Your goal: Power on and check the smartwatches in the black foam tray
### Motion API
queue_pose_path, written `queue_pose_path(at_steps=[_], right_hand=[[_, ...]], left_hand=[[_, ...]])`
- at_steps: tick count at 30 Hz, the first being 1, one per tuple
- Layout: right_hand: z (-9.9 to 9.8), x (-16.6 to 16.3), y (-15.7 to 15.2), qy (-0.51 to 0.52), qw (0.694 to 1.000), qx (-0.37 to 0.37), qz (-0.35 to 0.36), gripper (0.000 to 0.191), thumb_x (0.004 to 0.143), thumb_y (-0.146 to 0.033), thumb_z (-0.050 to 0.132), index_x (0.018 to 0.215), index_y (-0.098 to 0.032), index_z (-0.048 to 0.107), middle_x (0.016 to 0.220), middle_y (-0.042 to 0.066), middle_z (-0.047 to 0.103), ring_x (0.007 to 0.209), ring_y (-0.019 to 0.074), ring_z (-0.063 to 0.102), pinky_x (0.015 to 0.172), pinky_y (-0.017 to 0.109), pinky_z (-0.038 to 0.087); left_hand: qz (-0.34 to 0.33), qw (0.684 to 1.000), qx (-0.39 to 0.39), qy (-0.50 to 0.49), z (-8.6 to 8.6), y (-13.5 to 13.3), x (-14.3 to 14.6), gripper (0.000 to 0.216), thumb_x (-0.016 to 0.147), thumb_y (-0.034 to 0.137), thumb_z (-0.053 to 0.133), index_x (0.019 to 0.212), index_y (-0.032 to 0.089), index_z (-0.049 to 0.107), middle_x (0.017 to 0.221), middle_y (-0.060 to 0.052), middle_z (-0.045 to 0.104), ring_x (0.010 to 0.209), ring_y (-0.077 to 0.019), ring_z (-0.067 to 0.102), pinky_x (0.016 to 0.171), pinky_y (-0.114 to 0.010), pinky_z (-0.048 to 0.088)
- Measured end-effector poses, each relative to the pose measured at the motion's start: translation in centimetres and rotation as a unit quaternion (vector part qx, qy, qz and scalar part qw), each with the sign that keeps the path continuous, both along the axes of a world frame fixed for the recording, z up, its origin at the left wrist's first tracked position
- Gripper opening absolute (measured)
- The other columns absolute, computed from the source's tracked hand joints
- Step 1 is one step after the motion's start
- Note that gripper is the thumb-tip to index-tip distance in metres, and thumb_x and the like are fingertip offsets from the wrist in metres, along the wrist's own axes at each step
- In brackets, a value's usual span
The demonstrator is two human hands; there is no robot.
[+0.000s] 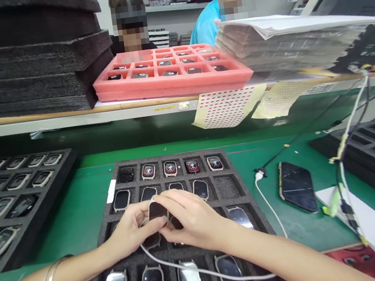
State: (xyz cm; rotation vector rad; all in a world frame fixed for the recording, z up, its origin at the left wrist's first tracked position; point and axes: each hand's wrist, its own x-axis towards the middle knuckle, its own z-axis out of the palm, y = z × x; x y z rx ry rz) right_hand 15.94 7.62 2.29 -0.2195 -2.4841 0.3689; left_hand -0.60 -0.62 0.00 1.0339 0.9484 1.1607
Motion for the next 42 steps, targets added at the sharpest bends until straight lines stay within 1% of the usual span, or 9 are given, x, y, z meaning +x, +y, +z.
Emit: queue_pose_path(at_steps=[7,12,16,21,23,25,32,40,42], right_hand=[[-0.1,-0.2,0.0,-0.001,1.0,-0.005,0.006,0.039,0.083,-0.022,0.057,0.12,-0.01,0.051,0.098,0.013,0.066,0.088,0.0232,0.065,0.075,0.034,0.056],[-0.1,0.0,0.0,-0.015,1.0,0.001,0.005,0.042,0.081,-0.021,0.059,0.12,-0.01,0.051,0.097,0.013,0.066,0.086,0.0237,0.065,0.076,0.036,0.054],[-0.2,0.2,0.1,-0.031,1.0,-0.001,0.004,0.042,0.083,-0.022,0.061,0.121,-0.009,0.051,0.1,0.013,0.065,0.087,0.0244,0.063,0.078,0.038,0.053],[0.1,0.6,0.2,-0.076,0.997,0.006,0.002,0.052,0.083,-0.038,0.07,0.121,-0.008,0.052,0.102,0.014,0.065,0.09,0.0266,0.062,0.079,0.04,0.052],[0.3,0.7,0.0,-0.09,0.996,0.01,-0.008,0.052,0.084,-0.041,0.069,0.121,-0.008,0.052,0.102,0.014,0.065,0.09,0.027,0.062,0.08,0.041,0.051],[0.3,0.8,-0.1,-0.094,0.995,0.008,-0.015,0.047,0.086,-0.039,0.066,0.12,-0.009,0.053,0.102,0.014,0.065,0.09,0.0266,0.062,0.08,0.041,0.05],[0.3,0.9,-0.1,-0.086,0.996,-0.026,0.003,0.046,0.087,-0.038,0.065,0.12,-0.009,0.053,0.099,0.012,0.064,0.087,0.0246,0.06,0.077,0.038,0.05],[0.7,1.4,-0.4,-0.076,0.997,0.001,-0.003,0.043,0.091,-0.037,0.06,0.12,-0.008,0.053,0.1,0.015,0.066,0.089,0.0249,0.061,0.078,0.039,0.051],[0.7,1.6,-0.4,-0.081,0.997,0.0,-0.005,0.042,0.091,-0.038,0.059,0.12,-0.008,0.054,0.099,0.014,0.066,0.087,0.0248,0.061,0.077,0.04,0.051]], left_hand=[[-0.003,1.0,-0.009,0.026,-0.2,-0.1,-0.1,0.018,0.082,0.026,0.066,0.086,0.01,0.062,0.077,-0.003,0.059,0.072,-0.0146,0.052,0.067,-0.026,0.041],[-0.005,0.999,-0.012,0.047,-0.2,0.0,-0.1,0.018,0.082,0.026,0.065,0.086,0.009,0.061,0.075,-0.002,0.055,0.069,-0.0135,0.048,0.066,-0.026,0.039],[-0.007,0.999,-0.008,0.042,-0.3,0.2,-0.1,0.017,0.081,0.025,0.065,0.085,0.01,0.06,0.074,-0.001,0.053,0.069,-0.0129,0.046,0.065,-0.025,0.038],[-0.012,0.999,-0.016,0.049,-0.6,0.2,0.0,0.017,0.081,0.026,0.065,0.084,0.01,0.059,0.073,0.0,0.052,0.069,-0.0123,0.046,0.064,-0.025,0.037],[-0.017,0.998,-0.022,0.048,-0.6,0.2,0.1,0.017,0.081,0.025,0.065,0.086,0.01,0.059,0.073,0.0,0.053,0.069,-0.0123,0.046,0.064,-0.024,0.037],[-0.02,0.998,-0.024,0.048,-0.5,0.2,0.2,0.017,0.081,0.024,0.066,0.086,0.01,0.059,0.073,0.0,0.052,0.069,-0.0119,0.045,0.063,-0.024,0.037],[-0.022,0.998,-0.024,0.05,-0.3,0.2,0.3,0.016,0.081,0.025,0.066,0.084,0.011,0.059,0.072,0.001,0.051,0.066,-0.0112,0.043,0.061,-0.023,0.036],[-0.034,0.995,-0.003,0.089,-0.4,0.0,0.3,0.015,0.083,0.027,0.065,0.083,0.013,0.06,0.07,0.002,0.048,0.066,-0.0117,0.041,0.06,-0.023,0.035],[-0.038,0.995,-0.004,0.09,-0.3,0.0,0.3,0.015,0.083,0.028,0.064,0.086,0.013,0.061,0.072,0.001,0.05,0.068,-0.0125,0.043,0.062,-0.024,0.037]])
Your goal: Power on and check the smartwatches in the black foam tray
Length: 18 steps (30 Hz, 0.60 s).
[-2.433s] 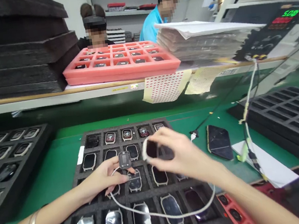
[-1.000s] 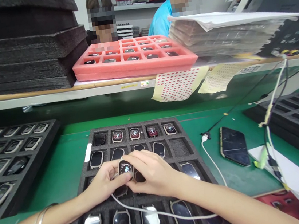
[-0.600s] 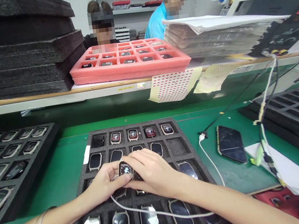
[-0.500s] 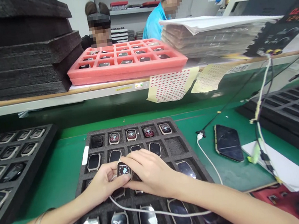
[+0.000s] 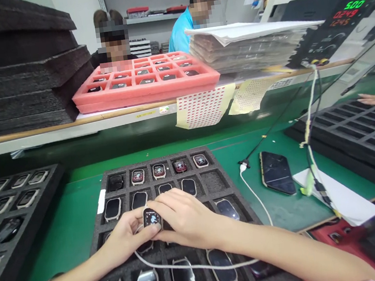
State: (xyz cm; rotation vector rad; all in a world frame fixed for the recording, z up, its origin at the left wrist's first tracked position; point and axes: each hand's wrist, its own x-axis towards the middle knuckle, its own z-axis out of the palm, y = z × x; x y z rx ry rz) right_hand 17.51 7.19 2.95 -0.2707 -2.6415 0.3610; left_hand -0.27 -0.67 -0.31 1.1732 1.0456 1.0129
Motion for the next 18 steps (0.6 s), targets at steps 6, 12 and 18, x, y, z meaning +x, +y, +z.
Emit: queue_pose_path(at_steps=[6,12,18], right_hand=[[0.2,0.1,-0.5,-0.015,0.999,-0.028,-0.007,0.039,0.092,-0.037,0.058,0.119,-0.009,0.055,0.098,0.015,0.065,0.087,0.0248,0.059,0.079,0.042,0.051],[2.2,3.6,2.7,-0.04,0.986,-0.159,-0.03,0.047,0.082,-0.034,0.072,0.122,-0.017,0.055,0.119,0.011,0.052,0.113,0.0227,0.052,0.096,0.034,0.045],[1.7,11.6,7.6,-0.158,0.96,-0.121,-0.198,0.041,0.089,-0.038,0.06,0.122,-0.013,0.057,0.109,0.012,0.057,0.102,0.0267,0.056,0.089,0.044,0.048]], left_hand=[[-0.016,1.0,0.009,0.015,0.3,-0.2,0.1,0.023,0.085,0.036,0.062,0.095,0.015,0.063,0.084,-0.003,0.059,0.079,-0.0174,0.051,0.072,-0.028,0.041],[-0.078,0.995,-0.053,0.009,-0.5,-0.5,-0.2,0.054,0.076,0.051,0.07,0.115,0.017,0.054,0.091,-0.003,0.057,0.062,-0.01,0.039,0.056,-0.023,0.032],[-0.111,0.989,-0.081,0.061,-0.2,-0.4,0.2,0.041,0.083,0.041,0.065,0.115,0.018,0.053,0.09,-0.001,0.058,0.057,-0.0083,0.03,0.053,-0.023,0.025]])
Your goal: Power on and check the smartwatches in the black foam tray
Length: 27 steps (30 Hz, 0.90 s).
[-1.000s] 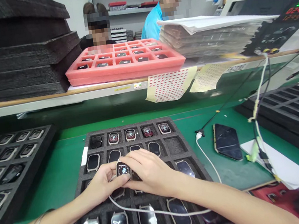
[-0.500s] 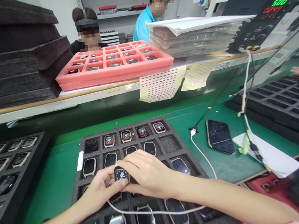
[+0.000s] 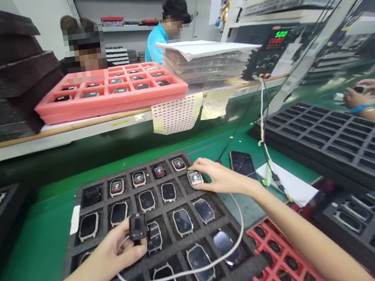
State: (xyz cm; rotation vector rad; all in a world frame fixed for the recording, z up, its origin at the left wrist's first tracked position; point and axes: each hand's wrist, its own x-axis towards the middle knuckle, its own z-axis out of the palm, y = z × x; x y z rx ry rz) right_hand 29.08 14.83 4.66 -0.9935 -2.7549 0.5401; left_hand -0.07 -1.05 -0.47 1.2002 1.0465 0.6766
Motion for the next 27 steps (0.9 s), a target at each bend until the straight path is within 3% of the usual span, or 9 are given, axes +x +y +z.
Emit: queue_pose_path(at_steps=[3,6,10,14,17,20,23,25,27], right_hand=[[0.1,0.6,-0.2,-0.046,0.997,0.066,0.02,0.045,0.093,-0.036,0.055,0.133,-0.016,0.05,0.12,0.015,0.057,0.109,0.0298,0.053,0.089,0.048,0.046],[1.0,-1.9,-1.3,-0.061,0.985,0.149,0.055,0.04,0.092,-0.031,0.057,0.129,-0.018,0.054,0.127,0.015,0.055,0.112,0.0305,0.052,0.091,0.049,0.044],[0.8,-6.5,-1.9,-0.101,0.98,0.126,0.117,0.025,0.084,-0.029,0.07,0.105,-0.015,0.067,0.098,0.01,0.067,0.095,0.0259,0.062,0.084,0.039,0.048],[-0.4,-8.3,-1.9,-0.104,0.981,0.139,0.09,0.022,0.073,-0.022,0.078,0.09,-0.011,0.069,0.084,0.012,0.068,0.082,0.0294,0.066,0.076,0.04,0.05],[-0.1,-8.1,-2.3,-0.074,0.984,0.149,0.06,0.028,0.076,-0.027,0.075,0.097,-0.011,0.068,0.09,0.012,0.067,0.084,0.0287,0.066,0.074,0.038,0.052],[0.9,-8.5,-3.9,0.021,0.993,0.099,0.06,0.034,0.079,-0.031,0.072,0.108,-0.014,0.065,0.098,0.01,0.065,0.089,0.0241,0.064,0.078,0.034,0.053],[1.1,-9.9,-5.9,0.101,0.985,0.025,0.135,0.035,0.08,-0.028,0.071,0.111,-0.015,0.062,0.1,0.008,0.062,0.092,0.0214,0.061,0.08,0.032,0.053],[0.6,-11.0,-6.5,0.102,0.977,0.037,0.184,0.031,0.083,-0.026,0.067,0.112,-0.016,0.061,0.101,0.009,0.06,0.092,0.0224,0.059,0.08,0.034,0.053],[0.0,-11.8,-6.5,0.094,0.972,0.07,0.205,0.031,0.086,-0.025,0.064,0.114,-0.015,0.059,0.105,0.012,0.059,0.096,0.0249,0.058,0.082,0.04,0.053]], left_hand=[[-0.003,1.0,-0.007,0.008,0.1,0.1,0.1,0.042,0.082,0.041,0.065,0.115,0.018,0.053,0.09,-0.001,0.059,0.058,-0.0086,0.031,0.053,-0.023,0.026],[0.004,1.0,-0.011,0.004,0.2,0.0,0.2,0.042,0.082,0.04,0.066,0.115,0.018,0.053,0.09,-0.001,0.059,0.058,-0.009,0.033,0.054,-0.024,0.027],[0.021,0.999,-0.009,-0.027,0.2,0.0,0.3,0.036,0.084,0.036,0.064,0.112,0.017,0.054,0.094,-0.003,0.06,0.063,-0.0093,0.04,0.058,-0.024,0.03],[0.033,0.999,-0.004,-0.042,0.5,0.2,0.1,0.035,0.082,0.031,0.066,0.11,0.014,0.055,0.101,-0.006,0.062,0.058,-0.0061,0.037,0.054,-0.022,0.029],[0.039,0.997,-0.027,-0.066,0.7,0.5,0.0,0.037,0.078,0.03,0.069,0.107,0.013,0.055,0.104,-0.007,0.063,0.052,-0.004,0.035,0.046,-0.021,0.025],[0.044,0.995,-0.04,-0.083,0.8,0.8,-0.1,0.036,0.074,0.027,0.073,0.103,0.014,0.056,0.103,-0.006,0.064,0.049,-0.0033,0.033,0.043,-0.02,0.023],[0.058,0.993,-0.014,-0.105,0.6,0.9,-0.2,0.041,0.069,0.023,0.079,0.103,0.014,0.059,0.093,-0.001,0.062,0.055,-0.0043,0.039,0.049,-0.019,0.028],[0.071,0.99,0.005,-0.119,0.5,0.9,-0.3,0.042,0.067,0.023,0.081,0.103,0.015,0.06,0.083,0.002,0.059,0.059,-0.0057,0.043,0.053,-0.019,0.033],[0.085,0.989,0.006,-0.118,0.4,0.8,-0.3,0.041,0.071,0.03,0.078,0.105,0.015,0.059,0.078,0.003,0.058,0.052,-0.0047,0.042,0.047,-0.019,0.032]])
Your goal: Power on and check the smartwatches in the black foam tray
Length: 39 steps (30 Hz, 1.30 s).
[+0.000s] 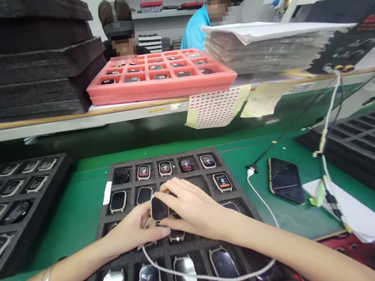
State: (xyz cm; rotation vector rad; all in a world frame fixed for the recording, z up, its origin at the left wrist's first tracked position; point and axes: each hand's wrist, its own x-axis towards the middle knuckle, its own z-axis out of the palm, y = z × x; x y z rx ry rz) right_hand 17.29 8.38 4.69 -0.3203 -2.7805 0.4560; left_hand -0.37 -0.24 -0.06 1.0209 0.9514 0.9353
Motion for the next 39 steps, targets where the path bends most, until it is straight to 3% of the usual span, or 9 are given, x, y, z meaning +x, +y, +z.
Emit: queue_pose_path(at_steps=[4,8,12,15,28,39], right_hand=[[-0.6,-0.5,0.9,-0.013,1.0,0.013,0.007,0.037,0.086,-0.022,0.063,0.122,-0.015,0.054,0.113,0.014,0.058,0.105,0.0271,0.057,0.087,0.043,0.052],[-0.9,-0.8,0.8,-0.005,0.999,-0.041,0.021,0.034,0.087,-0.022,0.061,0.12,-0.015,0.054,0.111,0.012,0.061,0.1,0.0237,0.06,0.086,0.037,0.054],[-1.5,-1.0,0.0,0.037,0.998,-0.048,0.013,0.033,0.086,-0.023,0.062,0.117,-0.015,0.055,0.103,0.011,0.064,0.093,0.0236,0.063,0.08,0.037,0.055],[-1.8,-0.8,-0.4,0.071,0.997,-0.039,0.007,0.035,0.084,-0.024,0.062,0.116,-0.014,0.054,0.099,0.01,0.065,0.089,0.0237,0.063,0.079,0.039,0.055],[-2.4,-0.4,-0.4,0.089,0.994,-0.053,0.017,0.037,0.084,-0.025,0.064,0.117,-0.012,0.052,0.095,0.01,0.064,0.086,0.0214,0.061,0.076,0.036,0.054],[-2.4,-0.2,-0.7,0.082,0.996,-0.027,0.014,0.038,0.085,-0.027,0.066,0.117,-0.009,0.054,0.099,0.012,0.064,0.089,0.0226,0.059,0.078,0.037,0.052]], left_hand=[[0.029,0.999,-0.006,0.013,-0.1,-0.1,0.1,0.042,0.081,0.044,0.067,0.108,0.014,0.055,0.087,-0.002,0.062,0.037,-0.0013,0.036,0.032,-0.019,0.024],[0.07,0.998,-0.004,0.01,-0.1,-0.1,0.1,0.034,0.082,0.044,0.066,0.097,0.013,0.06,0.072,0.001,0.061,0.038,-0.0029,0.038,0.035,-0.018,0.026],[0.059,0.997,0.015,-0.036,0.1,-0.2,-0.1,0.028,0.078,0.04,0.071,0.086,0.014,0.065,0.072,-0.002,0.063,0.064,-0.0134,0.058,0.064,-0.025,0.046],[0.033,0.998,0.032,-0.051,0.2,-0.3,-0.3,0.026,0.079,0.037,0.071,0.087,0.013,0.066,0.083,-0.006,0.066,0.079,-0.0188,0.061,0.078,-0.031,0.046],[0.024,0.998,0.051,-0.016,-0.4,-0.4,-0.4,0.028,0.083,0.034,0.067,0.101,0.014,0.067,0.083,-0.003,0.06,0.08,-0.0172,0.053,0.077,-0.029,0.041],[0.021,0.998,0.06,0.017,-0.2,-0.4,-0.4,0.021,0.084,0.026,0.064,0.098,0.011,0.066,0.082,-0.003,0.058,0.076,-0.0152,0.049,0.072,-0.028,0.039]])
